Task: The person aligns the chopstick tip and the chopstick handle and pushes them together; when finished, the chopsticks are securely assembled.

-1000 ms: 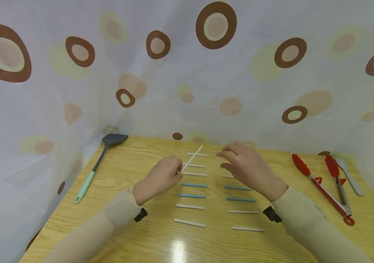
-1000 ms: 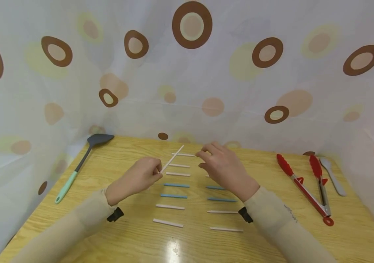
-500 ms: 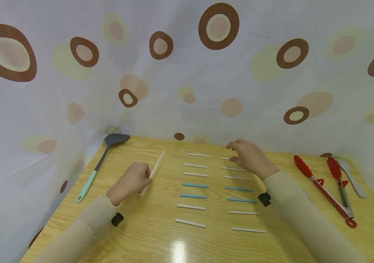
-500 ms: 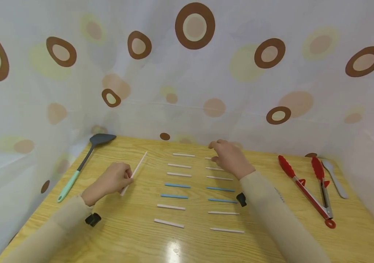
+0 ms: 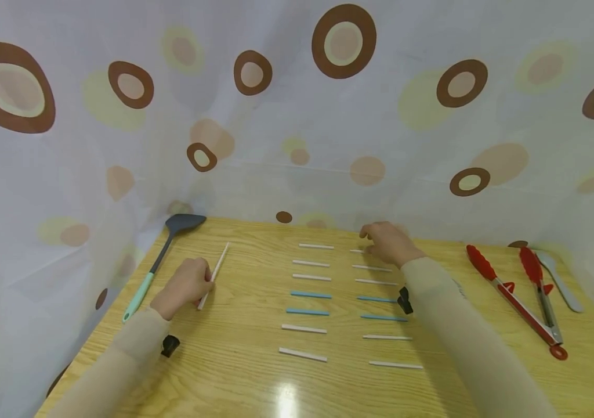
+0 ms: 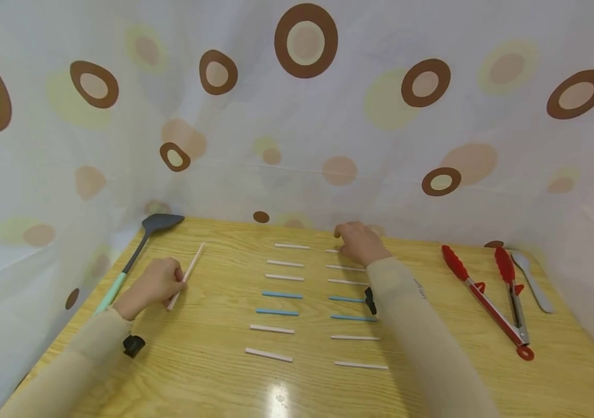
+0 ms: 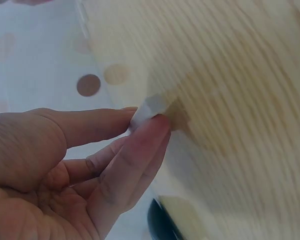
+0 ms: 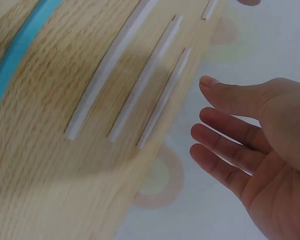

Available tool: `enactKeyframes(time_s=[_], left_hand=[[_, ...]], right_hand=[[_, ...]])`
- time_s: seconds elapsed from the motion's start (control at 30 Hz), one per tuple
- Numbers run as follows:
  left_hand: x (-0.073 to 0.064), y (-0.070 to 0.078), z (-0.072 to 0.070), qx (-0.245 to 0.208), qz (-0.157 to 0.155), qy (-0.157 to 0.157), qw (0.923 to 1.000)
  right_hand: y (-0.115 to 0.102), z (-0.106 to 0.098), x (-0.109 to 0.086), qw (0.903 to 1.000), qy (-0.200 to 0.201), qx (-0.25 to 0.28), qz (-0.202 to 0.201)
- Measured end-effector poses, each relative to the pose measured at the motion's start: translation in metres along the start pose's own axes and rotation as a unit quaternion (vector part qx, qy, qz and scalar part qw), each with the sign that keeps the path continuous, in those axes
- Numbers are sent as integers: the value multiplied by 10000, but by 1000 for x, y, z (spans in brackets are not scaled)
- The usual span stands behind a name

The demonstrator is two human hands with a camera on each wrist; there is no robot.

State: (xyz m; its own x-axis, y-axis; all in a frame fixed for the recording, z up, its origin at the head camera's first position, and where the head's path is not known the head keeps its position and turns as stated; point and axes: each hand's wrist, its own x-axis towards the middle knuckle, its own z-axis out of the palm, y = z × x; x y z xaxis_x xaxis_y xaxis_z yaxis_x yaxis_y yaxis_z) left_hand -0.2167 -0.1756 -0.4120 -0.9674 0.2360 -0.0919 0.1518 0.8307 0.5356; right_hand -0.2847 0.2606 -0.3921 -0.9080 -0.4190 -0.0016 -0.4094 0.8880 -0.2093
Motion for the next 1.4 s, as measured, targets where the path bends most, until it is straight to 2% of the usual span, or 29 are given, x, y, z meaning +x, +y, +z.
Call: enactKeyframes(time_s=[0.13,0.23,0.43,0.7,0.87,1.03,1.4], left_hand=[[1,-11,-3,40,-202,12,9998],[1,-16,-7,46,-239,-27,9997],[-1,-20,-15,-92,-324,-248,9991],[-1,-28,-18,-23,-406,-192,9990],[-3,-30,-19,-75,-466,-305,9984],[-6,-34,-19,-118,-537,-321,9980],[-7,-37,-20,-269,-462,-319,9981]], right_hand=[[2,3,3,9999,-96,-37,70],[7,6,3,9998,-91,-113,134],[14,9,2,9997,-29,-176,140],[16,14,3,9996,-68,-168,194],[17,18,4,9994,-141,-298,116],[19,20,5,9990,-229,-321,209],[16,22,6,9982,-107,-473,348]])
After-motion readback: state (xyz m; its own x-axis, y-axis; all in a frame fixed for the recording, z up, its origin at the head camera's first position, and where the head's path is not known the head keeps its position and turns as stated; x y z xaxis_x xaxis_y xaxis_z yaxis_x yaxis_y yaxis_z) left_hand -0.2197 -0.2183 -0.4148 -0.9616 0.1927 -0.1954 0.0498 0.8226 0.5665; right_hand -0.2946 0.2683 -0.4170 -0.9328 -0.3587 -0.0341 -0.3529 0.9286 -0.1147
